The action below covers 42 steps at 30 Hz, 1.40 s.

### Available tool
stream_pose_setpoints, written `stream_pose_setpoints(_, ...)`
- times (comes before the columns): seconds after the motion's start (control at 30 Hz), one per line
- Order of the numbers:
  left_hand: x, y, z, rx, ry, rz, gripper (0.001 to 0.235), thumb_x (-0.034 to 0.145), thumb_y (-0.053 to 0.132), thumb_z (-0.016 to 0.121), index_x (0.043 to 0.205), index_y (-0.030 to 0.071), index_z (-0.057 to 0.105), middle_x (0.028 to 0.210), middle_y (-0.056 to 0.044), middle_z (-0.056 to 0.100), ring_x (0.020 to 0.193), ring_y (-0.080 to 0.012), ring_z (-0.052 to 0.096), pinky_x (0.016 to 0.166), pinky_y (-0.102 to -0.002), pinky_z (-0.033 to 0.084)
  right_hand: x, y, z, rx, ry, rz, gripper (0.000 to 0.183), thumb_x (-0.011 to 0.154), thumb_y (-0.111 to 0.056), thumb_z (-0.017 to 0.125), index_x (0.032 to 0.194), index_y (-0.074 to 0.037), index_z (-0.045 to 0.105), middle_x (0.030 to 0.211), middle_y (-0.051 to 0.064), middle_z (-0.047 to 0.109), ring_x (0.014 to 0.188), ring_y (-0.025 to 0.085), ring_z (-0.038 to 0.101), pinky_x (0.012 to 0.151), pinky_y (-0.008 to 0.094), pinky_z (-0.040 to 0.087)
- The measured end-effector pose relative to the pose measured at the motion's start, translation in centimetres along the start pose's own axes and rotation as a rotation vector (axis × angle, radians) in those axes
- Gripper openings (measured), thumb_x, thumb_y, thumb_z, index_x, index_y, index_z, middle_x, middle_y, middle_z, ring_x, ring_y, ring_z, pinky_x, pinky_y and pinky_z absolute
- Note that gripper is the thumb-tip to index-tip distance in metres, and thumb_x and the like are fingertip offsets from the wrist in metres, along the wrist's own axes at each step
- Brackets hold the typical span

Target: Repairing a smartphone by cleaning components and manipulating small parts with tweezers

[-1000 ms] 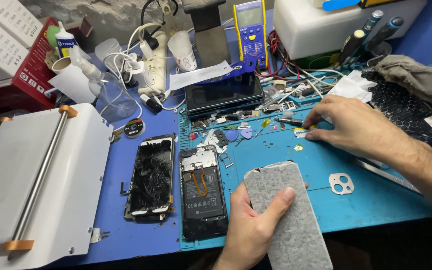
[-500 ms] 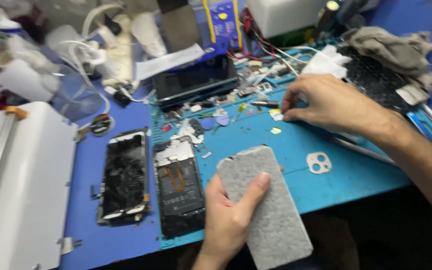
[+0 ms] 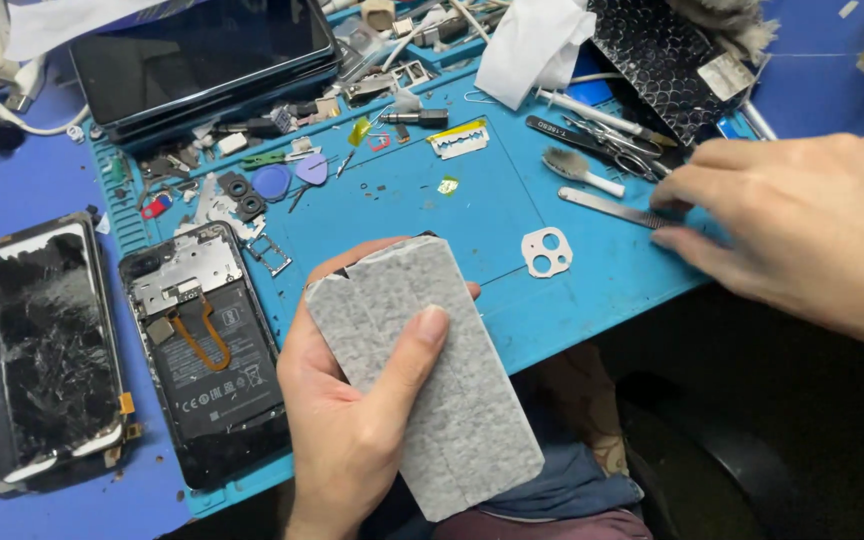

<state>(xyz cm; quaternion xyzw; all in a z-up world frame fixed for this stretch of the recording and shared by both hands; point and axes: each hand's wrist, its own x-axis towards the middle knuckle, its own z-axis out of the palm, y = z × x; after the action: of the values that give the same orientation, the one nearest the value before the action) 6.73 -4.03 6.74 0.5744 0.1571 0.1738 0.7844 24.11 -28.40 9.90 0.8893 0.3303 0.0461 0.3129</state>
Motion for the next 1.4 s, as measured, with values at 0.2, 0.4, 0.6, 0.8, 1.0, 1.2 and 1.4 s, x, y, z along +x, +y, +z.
stream_pose_setpoints(0.2, -0.1, -0.1, 0.1, -0.021, 0.000, 0.005, 0.041, 0.087, 0.018, 0.074, 0.124, 0.007, 0.061, 0.107, -0.016, 0.078, 0.095, -0.0326, 0.086, 0.073, -0.038, 0.071, -0.4, -2.8, -0.3, -0.094, 0.123, 0.002, 0.030, 0.112, -0.036, 0.048, 0.085, -0.032, 0.060, 0.087, -0.015, 0.062, 0.082, 0.009, 0.073, 0.044, 0.032, 0.039)
stream_pose_setpoints(0.4, -0.4, 0.2, -0.2, -0.087, -0.053, 0.001, 0.040, 0.090, 0.018, 0.072, 0.126, 0.008, 0.058, 0.106, -0.020, 0.080, 0.094, -0.0266, 0.082, 0.074, -0.037, 0.070, 2.0, -2.5, -1.3, 0.007, -0.156, 0.057, 0.028, 0.097, -0.048, 0.043, 0.097, -0.029, 0.063, 0.100, -0.015, 0.069, 0.082, 0.020, 0.080, 0.051, 0.036, 0.057)
stream_pose_setpoints(0.6, -0.4, 0.2, -0.3, -0.115, -0.072, 0.018, 0.039, 0.090, 0.017, 0.072, 0.126, 0.007, 0.060, 0.110, -0.017, 0.077, 0.098, -0.0290, 0.082, 0.074, -0.038, 0.070, 0.7, -1.0, -2.1, 1.216, 0.185, 0.070, 0.007, 0.091, 0.004, 0.073, 0.098, 0.001, 0.074, 0.070, 0.015, 0.067, 0.049, 0.022, 0.067, 0.041, 0.029, 0.055)
stream_pose_setpoints(0.8, -0.3, 0.0, -0.4, -0.090, -0.063, 0.006, 0.041, 0.089, 0.018, 0.073, 0.126, 0.007, 0.059, 0.111, -0.017, 0.079, 0.096, -0.0273, 0.082, 0.073, -0.037, 0.070, 1.3, -2.9, -3.4, 2.193, 0.376, 0.277, 0.012, 0.096, -0.010, 0.054, 0.103, -0.020, 0.049, 0.087, 0.002, 0.060, 0.057, 0.008, 0.056, 0.046, 0.014, 0.046)
stream_pose_setpoints(1.0, -0.3, 0.0, -0.4, -0.122, -0.078, -0.018, 0.041, 0.089, 0.017, 0.073, 0.126, 0.006, 0.059, 0.110, -0.019, 0.078, 0.097, -0.0288, 0.082, 0.073, -0.039, 0.071, 0.8, -4.5, -2.3, 2.343, 0.380, 0.218, 0.010, 0.101, -0.011, 0.054, 0.104, -0.020, 0.050, 0.090, 0.003, 0.060, 0.060, 0.006, 0.056, 0.047, 0.013, 0.045)
stream_pose_setpoints(1.2, -0.2, 0.1, -0.3, -0.143, -0.091, -0.007, 0.039, 0.090, 0.017, 0.074, 0.125, 0.006, 0.059, 0.110, -0.018, 0.077, 0.097, -0.0283, 0.081, 0.073, -0.039, 0.071, 0.3, -4.3, -2.4, 2.371, 0.347, 0.137, 0.013, 0.098, -0.012, 0.055, 0.101, -0.024, 0.052, 0.089, 0.000, 0.060, 0.054, 0.005, 0.052, 0.038, 0.012, 0.036)
stream_pose_setpoints(1.4, -0.5, -0.1, -0.5, -0.202, -0.131, -0.033, 0.038, 0.090, 0.018, 0.075, 0.121, 0.006, 0.057, 0.112, -0.022, 0.077, 0.102, -0.0373, 0.082, 0.074, -0.044, 0.072, 0.2, -5.8, -2.9, 2.247, 0.437, 0.228, 0.017, 0.093, -0.011, 0.056, 0.103, -0.021, 0.048, 0.088, 0.004, 0.058, 0.052, 0.010, 0.055, 0.039, 0.019, 0.044)
